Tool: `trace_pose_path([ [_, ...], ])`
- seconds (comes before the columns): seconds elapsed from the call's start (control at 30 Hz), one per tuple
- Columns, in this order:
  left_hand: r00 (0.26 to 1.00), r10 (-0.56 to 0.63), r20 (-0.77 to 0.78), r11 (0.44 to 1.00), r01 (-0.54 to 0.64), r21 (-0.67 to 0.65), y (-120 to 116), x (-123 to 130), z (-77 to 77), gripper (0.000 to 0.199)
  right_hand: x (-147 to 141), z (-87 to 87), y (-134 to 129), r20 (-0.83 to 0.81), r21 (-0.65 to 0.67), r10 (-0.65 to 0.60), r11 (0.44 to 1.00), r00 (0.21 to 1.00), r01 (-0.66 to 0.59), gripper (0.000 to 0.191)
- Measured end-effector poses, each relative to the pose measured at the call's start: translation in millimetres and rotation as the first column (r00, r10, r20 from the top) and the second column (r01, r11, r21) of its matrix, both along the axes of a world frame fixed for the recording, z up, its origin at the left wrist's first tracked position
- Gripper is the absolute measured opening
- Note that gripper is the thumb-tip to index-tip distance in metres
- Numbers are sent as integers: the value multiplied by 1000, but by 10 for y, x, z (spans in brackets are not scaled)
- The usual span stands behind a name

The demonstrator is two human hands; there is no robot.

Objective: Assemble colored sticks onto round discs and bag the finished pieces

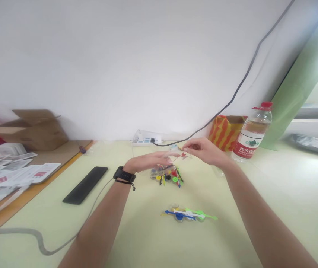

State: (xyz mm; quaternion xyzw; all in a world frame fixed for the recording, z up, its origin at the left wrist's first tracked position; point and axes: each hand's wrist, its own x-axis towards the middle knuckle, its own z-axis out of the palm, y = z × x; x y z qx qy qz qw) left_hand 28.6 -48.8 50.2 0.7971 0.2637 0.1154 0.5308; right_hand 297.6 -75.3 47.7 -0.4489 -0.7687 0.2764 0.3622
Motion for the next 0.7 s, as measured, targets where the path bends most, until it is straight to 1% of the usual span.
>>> trace_pose_path([
  [0.1, 1000, -22, -16, 1000, 22, -14, -7, 4, 4, 63, -4, -5, -5, -24, 28, -21, 999, 999, 22, 26],
  [0.23, 1000, -1, 8, 1000, 1, 0, -21, 19, 6, 62, -44, 34, -53, -134, -19, 25, 999, 991, -28, 25],
  [0.3, 999, 24, 27, 1000, -24, 1, -31, 29, 10, 63, -80, 57, -82, -187, -36, 29, 999, 982, -36, 24],
  [0.37, 999, 34, 36, 999, -34, -2, -43, 39, 20, 63, -123, 71, -103, -195, -53, 18, 998, 981, -29, 23],
  [0.43, 999, 27, 27, 1000, -27, -4, -54, 48, 35, 62, -172, 71, -111, -172, -63, -1, 998, 985, -10, 24],
  [0.53, 1000, 20, 1, 1000, -20, -3, -62, 55, 48, 62, -244, 49, -94, -134, -41, -49, 998, 990, 44, 23],
  [0.7, 1000, -2, -27, 1000, 2, 7, -29, 51, 18, 62, -339, -3, -46, -148, -46, -144, 989, 979, 139, 20],
])
